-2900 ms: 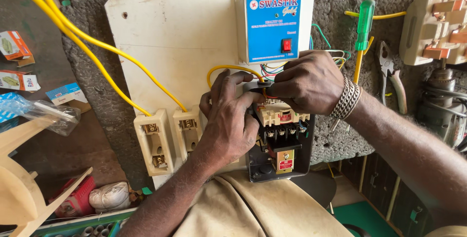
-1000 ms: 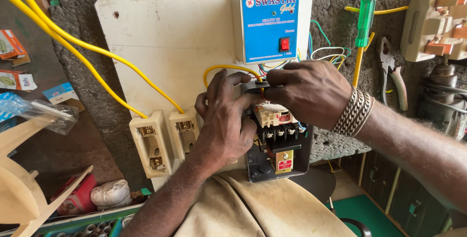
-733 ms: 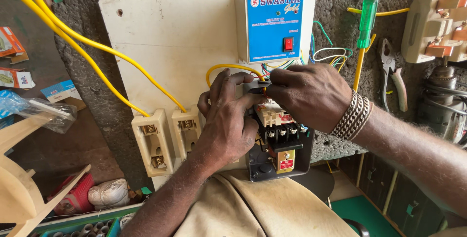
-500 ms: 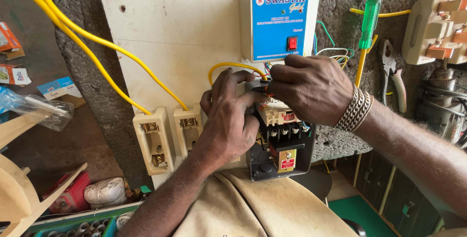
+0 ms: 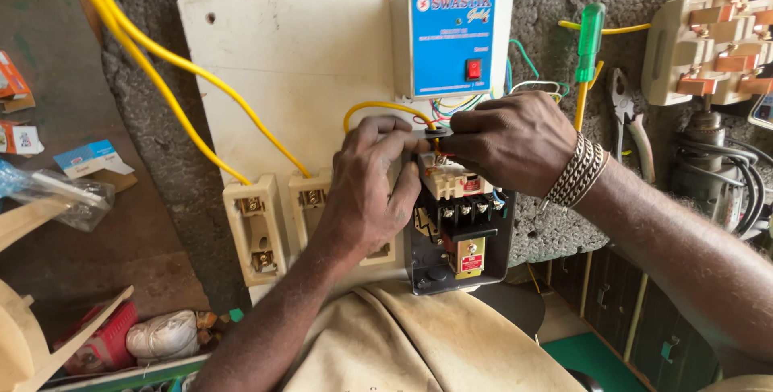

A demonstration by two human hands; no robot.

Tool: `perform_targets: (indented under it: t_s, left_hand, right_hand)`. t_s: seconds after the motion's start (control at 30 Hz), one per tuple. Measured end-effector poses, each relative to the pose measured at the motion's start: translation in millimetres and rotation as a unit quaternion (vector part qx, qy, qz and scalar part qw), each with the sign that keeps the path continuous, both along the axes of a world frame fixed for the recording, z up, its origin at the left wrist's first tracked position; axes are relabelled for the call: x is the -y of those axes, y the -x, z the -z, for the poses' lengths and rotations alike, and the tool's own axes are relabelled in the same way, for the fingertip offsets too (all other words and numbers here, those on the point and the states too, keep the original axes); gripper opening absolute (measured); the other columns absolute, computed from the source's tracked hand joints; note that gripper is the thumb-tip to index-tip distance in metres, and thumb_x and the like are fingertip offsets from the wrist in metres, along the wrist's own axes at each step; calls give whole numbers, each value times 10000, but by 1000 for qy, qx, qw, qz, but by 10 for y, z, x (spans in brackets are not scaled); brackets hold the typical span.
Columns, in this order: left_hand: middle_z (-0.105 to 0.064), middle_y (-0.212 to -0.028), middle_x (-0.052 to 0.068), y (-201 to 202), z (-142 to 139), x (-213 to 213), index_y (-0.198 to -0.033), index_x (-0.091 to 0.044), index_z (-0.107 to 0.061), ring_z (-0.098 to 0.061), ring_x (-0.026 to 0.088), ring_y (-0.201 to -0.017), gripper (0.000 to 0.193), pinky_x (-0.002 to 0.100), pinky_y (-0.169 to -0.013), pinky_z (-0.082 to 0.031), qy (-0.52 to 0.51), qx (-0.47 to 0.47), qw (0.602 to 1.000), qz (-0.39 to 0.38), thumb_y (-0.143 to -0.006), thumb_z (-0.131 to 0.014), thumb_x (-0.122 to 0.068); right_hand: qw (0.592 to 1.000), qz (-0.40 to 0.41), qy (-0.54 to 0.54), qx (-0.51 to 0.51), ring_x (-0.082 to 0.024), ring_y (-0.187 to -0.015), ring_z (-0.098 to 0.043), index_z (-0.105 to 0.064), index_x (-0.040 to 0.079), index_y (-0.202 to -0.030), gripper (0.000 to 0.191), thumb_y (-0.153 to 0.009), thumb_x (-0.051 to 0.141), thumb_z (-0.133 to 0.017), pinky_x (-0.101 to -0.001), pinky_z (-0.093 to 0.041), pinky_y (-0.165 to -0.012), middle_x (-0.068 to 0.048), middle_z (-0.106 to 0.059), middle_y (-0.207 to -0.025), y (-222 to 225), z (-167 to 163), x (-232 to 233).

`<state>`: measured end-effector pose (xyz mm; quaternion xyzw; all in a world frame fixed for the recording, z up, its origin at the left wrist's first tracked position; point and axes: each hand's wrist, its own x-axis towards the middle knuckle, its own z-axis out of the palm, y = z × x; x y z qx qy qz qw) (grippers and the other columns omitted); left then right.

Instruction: The person wires a contactor and overload relay mounted in a black enclosure on a work board, routing yellow and multicolored wires into the contactor terminals and tightening them. They use a green-handled screwdriver to tighten terminal screws and press the red button on the blue SWASTIK starter unit to test the assembly.

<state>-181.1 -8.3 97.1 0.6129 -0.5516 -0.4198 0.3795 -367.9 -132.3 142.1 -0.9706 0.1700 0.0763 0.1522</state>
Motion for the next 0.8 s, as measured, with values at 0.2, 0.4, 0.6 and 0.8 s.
perform_targets:
  t_s: [0.2, 0.4, 0.6, 0.8]
  left_hand:
    - [-601, -1199, 128, -167, 45, 36, -1115, -79, -693, -580, 338, -1156, 227, 476, -1032, -444, 27, 44, 999, 1, -888, -702, -71]
    - [-626, -1162, 122, -239, 48, -11, -1077, -81, -714, -596, 329, -1128, 191, 470, -1018, -469, 45, 40, 998, 0, -887, -708, -68]
    - [-646, -1095, 113, -189, 40, -12, -1019, -73, -733, -607, 328, -1101, 169, 469, -980, -482, 75, 59, 994, 51, -851, -736, -81]
    - [-644, -1074, 120, -181, 92, -50, -1024, -60, -727, -629, 319, -1055, 155, 460, -937, -518, 63, 19, 997, 37, -869, -722, -66]
  right_hand:
    - [999, 9, -28, -37, -185, -605, -670, -787, 227, -860, 87, -791, 181, -762, -384, -484, -445, 62, -666, -716, -53, 107, 23]
    - [999, 4, -34, -16, -199, -660, -692, -795, 242, -887, 247, -680, 117, -745, -389, -484, -445, 62, -688, -738, -99, 166, 0]
    - [997, 26, -43, -66, -201, -634, -684, -798, 249, -943, 134, -814, 229, -766, -396, -473, -449, 52, -694, -753, -104, 49, -40]
    - [996, 43, -37, -63, -226, -632, -684, -800, 234, -960, 157, -810, 268, -767, -409, -484, -475, 40, -713, -783, -93, 27, -77]
